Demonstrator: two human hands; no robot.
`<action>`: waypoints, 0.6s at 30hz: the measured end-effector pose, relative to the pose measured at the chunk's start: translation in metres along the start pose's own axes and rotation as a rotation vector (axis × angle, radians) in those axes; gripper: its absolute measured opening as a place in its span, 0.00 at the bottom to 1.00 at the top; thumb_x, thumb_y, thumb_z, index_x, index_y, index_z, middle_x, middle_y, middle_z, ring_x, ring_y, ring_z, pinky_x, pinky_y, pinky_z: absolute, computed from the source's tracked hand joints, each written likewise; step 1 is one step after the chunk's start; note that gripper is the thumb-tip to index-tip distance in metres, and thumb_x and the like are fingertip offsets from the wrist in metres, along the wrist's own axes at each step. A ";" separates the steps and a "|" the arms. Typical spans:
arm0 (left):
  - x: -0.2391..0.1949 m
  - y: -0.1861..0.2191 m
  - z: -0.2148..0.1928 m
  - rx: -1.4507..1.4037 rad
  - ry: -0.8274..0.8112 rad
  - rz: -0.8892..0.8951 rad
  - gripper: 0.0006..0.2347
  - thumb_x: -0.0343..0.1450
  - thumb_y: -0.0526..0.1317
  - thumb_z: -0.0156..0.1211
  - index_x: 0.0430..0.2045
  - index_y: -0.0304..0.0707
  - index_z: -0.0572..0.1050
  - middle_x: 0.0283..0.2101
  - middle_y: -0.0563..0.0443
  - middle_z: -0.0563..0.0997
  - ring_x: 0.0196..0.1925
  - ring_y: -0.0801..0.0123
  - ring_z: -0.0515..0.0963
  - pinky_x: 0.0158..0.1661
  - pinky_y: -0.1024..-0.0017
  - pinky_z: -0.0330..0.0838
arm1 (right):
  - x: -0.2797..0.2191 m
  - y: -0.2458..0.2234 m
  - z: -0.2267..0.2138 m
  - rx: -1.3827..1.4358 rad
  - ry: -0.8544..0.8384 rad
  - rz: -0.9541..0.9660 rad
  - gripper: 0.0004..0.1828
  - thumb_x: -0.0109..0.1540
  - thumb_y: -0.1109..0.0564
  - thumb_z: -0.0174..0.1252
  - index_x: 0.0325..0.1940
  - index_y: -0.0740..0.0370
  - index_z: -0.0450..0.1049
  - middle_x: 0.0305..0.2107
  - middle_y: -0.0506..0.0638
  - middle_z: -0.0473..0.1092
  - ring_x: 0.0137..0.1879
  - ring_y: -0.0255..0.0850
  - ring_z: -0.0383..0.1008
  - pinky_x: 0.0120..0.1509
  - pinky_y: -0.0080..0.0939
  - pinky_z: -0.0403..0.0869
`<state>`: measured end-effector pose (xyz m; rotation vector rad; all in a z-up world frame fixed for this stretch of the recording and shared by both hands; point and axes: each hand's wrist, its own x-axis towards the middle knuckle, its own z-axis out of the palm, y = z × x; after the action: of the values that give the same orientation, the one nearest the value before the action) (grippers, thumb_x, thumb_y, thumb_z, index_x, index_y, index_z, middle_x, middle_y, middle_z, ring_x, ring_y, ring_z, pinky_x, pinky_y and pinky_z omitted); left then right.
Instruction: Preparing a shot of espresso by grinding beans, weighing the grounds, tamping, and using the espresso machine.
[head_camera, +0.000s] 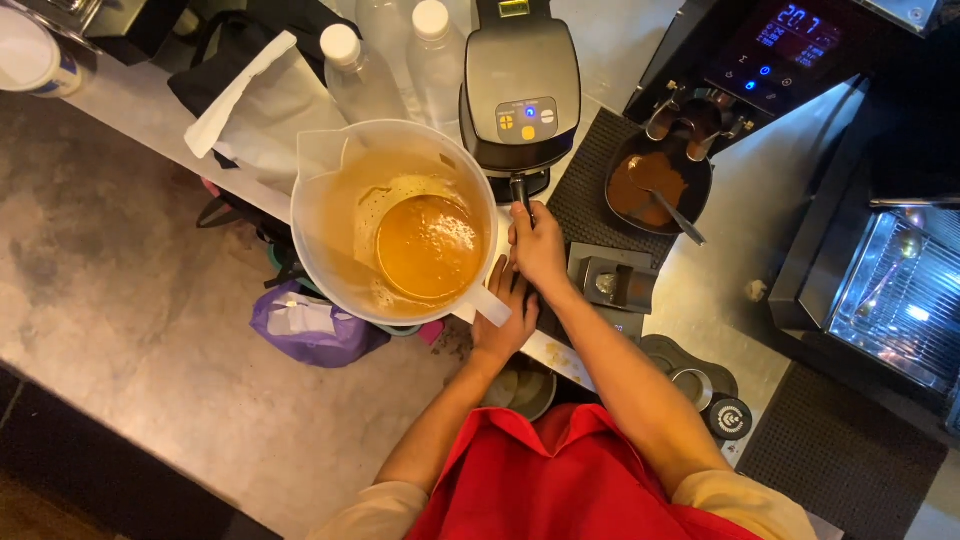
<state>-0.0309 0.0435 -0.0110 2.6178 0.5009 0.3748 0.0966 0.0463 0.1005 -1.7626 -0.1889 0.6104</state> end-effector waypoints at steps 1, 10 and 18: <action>0.001 0.001 -0.002 0.001 0.002 0.001 0.18 0.74 0.48 0.53 0.53 0.36 0.77 0.65 0.39 0.74 0.75 0.49 0.63 0.71 0.50 0.55 | 0.000 0.002 0.001 0.000 0.000 -0.002 0.17 0.74 0.51 0.47 0.43 0.67 0.74 0.16 0.51 0.68 0.13 0.40 0.69 0.16 0.38 0.72; 0.000 0.000 -0.001 0.004 -0.015 -0.006 0.19 0.73 0.47 0.54 0.54 0.36 0.77 0.65 0.39 0.73 0.76 0.49 0.62 0.72 0.49 0.52 | 0.000 0.001 0.000 -0.002 -0.006 -0.025 0.18 0.74 0.51 0.47 0.43 0.67 0.73 0.15 0.50 0.67 0.13 0.39 0.69 0.16 0.37 0.71; -0.001 0.003 -0.001 0.025 -0.035 -0.033 0.20 0.73 0.48 0.54 0.57 0.38 0.76 0.68 0.39 0.71 0.76 0.51 0.61 0.73 0.47 0.46 | -0.003 -0.002 -0.010 -0.004 -0.051 -0.039 0.18 0.74 0.50 0.47 0.40 0.65 0.73 0.13 0.51 0.67 0.13 0.42 0.69 0.15 0.38 0.71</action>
<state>-0.0319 0.0411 -0.0091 2.6314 0.5397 0.3131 0.0992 0.0370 0.1046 -1.7447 -0.2596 0.6277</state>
